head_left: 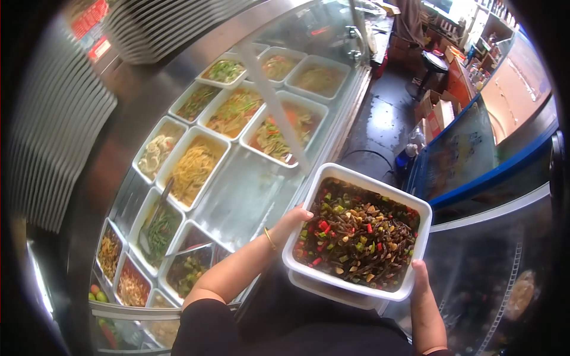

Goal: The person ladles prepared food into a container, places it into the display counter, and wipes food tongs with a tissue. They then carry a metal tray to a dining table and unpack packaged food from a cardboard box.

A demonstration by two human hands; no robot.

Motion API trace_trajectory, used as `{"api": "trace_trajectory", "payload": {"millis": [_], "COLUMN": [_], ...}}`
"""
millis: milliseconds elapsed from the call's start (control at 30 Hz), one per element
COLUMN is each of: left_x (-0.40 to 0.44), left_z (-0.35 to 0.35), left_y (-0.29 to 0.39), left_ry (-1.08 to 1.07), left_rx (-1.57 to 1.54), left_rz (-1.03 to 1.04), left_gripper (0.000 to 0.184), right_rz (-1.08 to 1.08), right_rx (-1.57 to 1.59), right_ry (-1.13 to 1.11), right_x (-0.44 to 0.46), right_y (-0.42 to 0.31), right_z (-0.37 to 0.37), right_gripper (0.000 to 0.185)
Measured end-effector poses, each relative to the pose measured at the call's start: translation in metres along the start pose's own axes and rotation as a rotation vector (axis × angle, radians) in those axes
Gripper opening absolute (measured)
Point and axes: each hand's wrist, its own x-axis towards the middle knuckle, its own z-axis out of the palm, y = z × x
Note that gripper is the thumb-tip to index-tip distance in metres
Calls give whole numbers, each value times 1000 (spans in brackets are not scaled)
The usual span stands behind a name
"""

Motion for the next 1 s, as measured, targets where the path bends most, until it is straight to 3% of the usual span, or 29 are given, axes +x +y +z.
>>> {"api": "trace_trajectory", "payload": {"millis": [133,400,533,667,733,833,1000], "left_x": [-28,-78,-99,-139,-153,-165,-177], "left_z": [16,77,59,46,79,111,125], "left_y": [8,55,54,36,34,26,-12], "left_ry": [11,334,320,547,642,576,668], "left_rx": [-16,79,-112,-118,-79,-206,-317], "left_rz": [33,-11,119,106,175,307,592], "left_gripper": [69,70,70,74,69,59,52], "right_rz": [100,89,66,176,257,325,381], "right_rx": [-80,-53,-105,-154,-165,-266,-342], "right_ry": [-104,-144,-184,-268,-335,-409,-620], "right_x": [-5,-14,0,16,25,50,103], "right_y": [-18,-46,-44,-56,-77,-86,-89], "right_z": [6,50,78,85,87,86,109], "right_gripper": [74,72,71,67,59,50,49]}}
